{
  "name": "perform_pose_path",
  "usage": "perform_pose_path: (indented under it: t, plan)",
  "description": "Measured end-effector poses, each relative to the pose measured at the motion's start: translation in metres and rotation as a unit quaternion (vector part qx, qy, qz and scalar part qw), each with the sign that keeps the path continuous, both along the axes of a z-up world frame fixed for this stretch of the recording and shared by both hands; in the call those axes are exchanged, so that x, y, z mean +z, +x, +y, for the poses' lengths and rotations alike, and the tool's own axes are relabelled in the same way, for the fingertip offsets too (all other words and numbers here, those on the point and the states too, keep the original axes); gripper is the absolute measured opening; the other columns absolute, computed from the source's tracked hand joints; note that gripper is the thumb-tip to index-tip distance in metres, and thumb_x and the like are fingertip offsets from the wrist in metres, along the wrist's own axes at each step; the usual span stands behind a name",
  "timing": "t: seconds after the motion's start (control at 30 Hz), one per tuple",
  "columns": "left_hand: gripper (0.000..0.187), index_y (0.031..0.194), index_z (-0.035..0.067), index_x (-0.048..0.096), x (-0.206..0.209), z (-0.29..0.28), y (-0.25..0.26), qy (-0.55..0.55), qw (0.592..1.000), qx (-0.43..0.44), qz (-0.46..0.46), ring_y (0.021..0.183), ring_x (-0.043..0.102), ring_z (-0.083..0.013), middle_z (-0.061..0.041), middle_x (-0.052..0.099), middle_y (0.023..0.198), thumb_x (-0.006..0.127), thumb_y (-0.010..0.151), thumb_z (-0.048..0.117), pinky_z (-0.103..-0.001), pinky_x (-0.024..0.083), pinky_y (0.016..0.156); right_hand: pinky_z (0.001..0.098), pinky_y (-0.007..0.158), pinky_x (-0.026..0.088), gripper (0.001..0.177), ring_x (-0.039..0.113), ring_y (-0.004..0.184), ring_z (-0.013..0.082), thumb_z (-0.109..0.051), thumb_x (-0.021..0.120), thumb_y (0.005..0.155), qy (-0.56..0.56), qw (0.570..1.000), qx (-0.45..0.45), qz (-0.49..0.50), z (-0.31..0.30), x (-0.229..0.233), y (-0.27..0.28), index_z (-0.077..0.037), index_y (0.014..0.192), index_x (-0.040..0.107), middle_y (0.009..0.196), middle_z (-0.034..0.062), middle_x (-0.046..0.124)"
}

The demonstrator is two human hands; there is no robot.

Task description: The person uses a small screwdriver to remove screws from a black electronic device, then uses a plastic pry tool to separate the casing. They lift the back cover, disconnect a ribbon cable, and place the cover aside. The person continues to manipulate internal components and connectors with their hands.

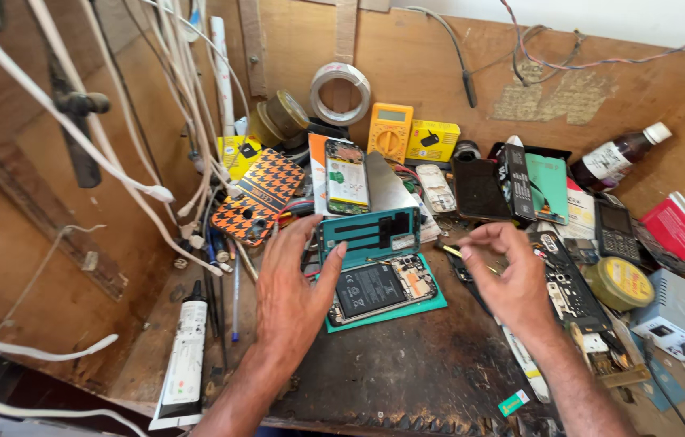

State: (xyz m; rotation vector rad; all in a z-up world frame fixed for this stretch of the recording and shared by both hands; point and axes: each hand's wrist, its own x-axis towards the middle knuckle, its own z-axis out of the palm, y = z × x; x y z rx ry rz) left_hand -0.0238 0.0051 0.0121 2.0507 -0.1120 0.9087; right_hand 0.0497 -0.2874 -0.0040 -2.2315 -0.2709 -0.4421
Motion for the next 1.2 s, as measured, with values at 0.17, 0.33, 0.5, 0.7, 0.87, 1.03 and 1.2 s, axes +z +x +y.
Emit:
perform_pose_path:
  t: [0.17, 0.33, 0.5, 0.7, 0.87, 1.03, 1.2]
  plan:
    - [0.035, 0.123, 0.005, 0.066, -0.003, -0.014, -0.011, 0.029, 0.997, -0.066, 0.011, 0.113, 0.064, -0.0317, -0.013, 0.07, 0.12, 0.073, 0.092, 0.02, -0.042, 0.053, 0.09, 0.0306, 0.071, 0.052, 0.017, 0.069, 0.09, 0.0195, -0.019, 0.076, 0.092, -0.101, 0.994, -0.037, 0.006, -0.014, 0.009, 0.006, -0.011, 0.107, 0.077, 0.095, 0.0071, 0.071]
    - [0.05, 0.129, 0.002, 0.061, -0.014, -0.029, -0.012, 0.121, 0.987, -0.107, 0.005, 0.116, 0.057, -0.0353, -0.015, 0.067, 0.122, 0.078, 0.086, 0.02, -0.047, 0.045, 0.1, 0.0313, 0.086, 0.06, 0.019, 0.071, 0.103, 0.0169, -0.017, 0.068, 0.094, -0.041, 0.993, 0.102, -0.041, 0.01, -0.001, -0.009, -0.01, 0.112, 0.067, 0.118, 0.0103, 0.062]
    - [0.067, 0.131, -0.003, 0.056, -0.021, -0.032, -0.011, 0.178, 0.979, -0.094, 0.044, 0.119, 0.052, -0.0374, -0.018, 0.063, 0.124, 0.083, 0.077, 0.026, -0.051, 0.038, 0.102, 0.0454, 0.103, 0.046, 0.029, 0.058, 0.119, 0.025, -0.022, 0.069, 0.094, -0.191, 0.969, 0.149, -0.054, 0.039, 0.0, -0.025, -0.011, 0.121, 0.066, 0.119, 0.0093, 0.066]
    - [0.07, 0.131, -0.003, 0.055, -0.026, -0.03, -0.012, 0.177, 0.979, -0.082, 0.053, 0.119, 0.052, -0.0379, -0.018, 0.062, 0.123, 0.085, 0.075, 0.028, -0.052, 0.036, 0.102, 0.0531, 0.108, 0.031, 0.043, 0.053, 0.125, 0.0298, -0.022, 0.07, 0.089, -0.271, 0.93, 0.214, -0.129, 0.052, 0.004, -0.023, -0.007, 0.128, 0.058, 0.118, 0.0064, 0.07]
    - [0.071, 0.131, -0.004, 0.055, -0.029, -0.029, -0.011, 0.172, 0.98, -0.083, 0.059, 0.119, 0.052, -0.0369, -0.018, 0.062, 0.124, 0.085, 0.075, 0.028, -0.051, 0.036, 0.102, 0.0522, 0.106, 0.032, 0.044, 0.052, 0.123, 0.0297, -0.022, 0.069, 0.091, -0.321, 0.907, 0.228, -0.15, 0.05, 0.004, -0.02, -0.007, 0.13, 0.056, 0.117, 0.0071, 0.069]
    - [0.072, 0.131, -0.004, 0.055, -0.031, -0.029, -0.011, 0.174, 0.979, -0.081, 0.068, 0.118, 0.053, -0.0363, -0.018, 0.062, 0.125, 0.085, 0.075, 0.029, -0.051, 0.035, 0.102, 0.0521, 0.104, 0.032, 0.042, 0.051, 0.122, 0.028, -0.025, 0.067, 0.091, -0.36, 0.884, 0.24, -0.178, 0.05, 0.006, -0.017, -0.008, 0.128, 0.056, 0.118, 0.0066, 0.067]
    - [0.07, 0.129, -0.004, 0.055, -0.033, -0.029, -0.011, 0.175, 0.98, -0.075, 0.066, 0.118, 0.053, -0.0356, -0.018, 0.062, 0.124, 0.085, 0.075, 0.029, -0.052, 0.035, 0.101, 0.0514, 0.103, 0.03, 0.042, 0.05, 0.122, 0.026, -0.025, 0.064, 0.091, -0.384, 0.868, 0.251, -0.19, 0.05, 0.006, -0.016, -0.007, 0.128, 0.055, 0.125, 0.006, 0.065]
